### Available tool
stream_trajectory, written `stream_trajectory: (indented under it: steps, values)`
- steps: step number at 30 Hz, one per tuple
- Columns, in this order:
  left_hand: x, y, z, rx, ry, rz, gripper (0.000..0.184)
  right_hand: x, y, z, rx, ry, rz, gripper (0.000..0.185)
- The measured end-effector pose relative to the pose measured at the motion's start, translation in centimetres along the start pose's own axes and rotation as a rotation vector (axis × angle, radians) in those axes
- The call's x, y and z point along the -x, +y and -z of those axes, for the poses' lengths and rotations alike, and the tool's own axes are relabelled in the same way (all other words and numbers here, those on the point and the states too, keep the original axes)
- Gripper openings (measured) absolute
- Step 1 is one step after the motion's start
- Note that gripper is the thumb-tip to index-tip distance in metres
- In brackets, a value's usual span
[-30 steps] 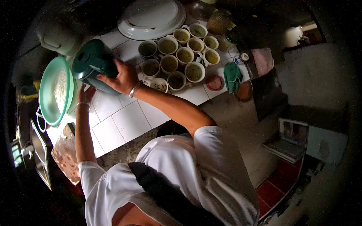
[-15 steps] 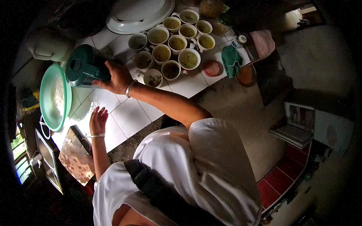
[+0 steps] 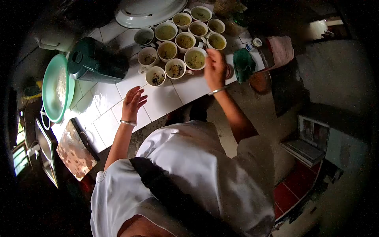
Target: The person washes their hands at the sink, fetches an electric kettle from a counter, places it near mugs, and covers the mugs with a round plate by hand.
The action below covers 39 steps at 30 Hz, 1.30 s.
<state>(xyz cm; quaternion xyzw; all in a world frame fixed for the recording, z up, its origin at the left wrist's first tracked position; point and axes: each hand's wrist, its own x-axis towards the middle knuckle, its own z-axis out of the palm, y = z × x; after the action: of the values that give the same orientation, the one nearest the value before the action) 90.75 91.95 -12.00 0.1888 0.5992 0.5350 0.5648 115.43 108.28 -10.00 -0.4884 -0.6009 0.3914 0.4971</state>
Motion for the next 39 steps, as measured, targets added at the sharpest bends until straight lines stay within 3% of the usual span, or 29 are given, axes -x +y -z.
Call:
stream_trajectory:
  steps: [7,12,15,19,34,39]
  values:
    - [-2.3,-1.3,-4.1,0.062,0.17,-0.033,0.035,-4.2,6.9,7.2,0.026,0.015,-0.218,0.017]
    - [-2.5,-1.3,-6.7,0.022,0.363,-0.068,0.029,-6.7,8.3,8.2,0.014,-0.221,-0.415,0.023]
    - [-2.8,-1.6,-7.1,0.001,0.418,-0.075,0.028,-7.1,9.3,7.9,-0.055,-0.26,-0.413,0.024]
    - [-2.8,-1.4,-8.1,-0.008,0.465,-0.107,0.029,-7.3,10.1,8.3,0.005,-0.368,-0.445,0.026]
    - [-2.9,-1.3,-8.3,-0.03,0.467,-0.08,0.03,-8.5,9.8,7.8,-0.128,-0.271,-0.541,0.026]
    - [-3.3,-1.9,-8.0,0.011,0.465,-0.104,0.028,-6.6,8.9,8.2,-0.083,-0.334,-0.6,0.026]
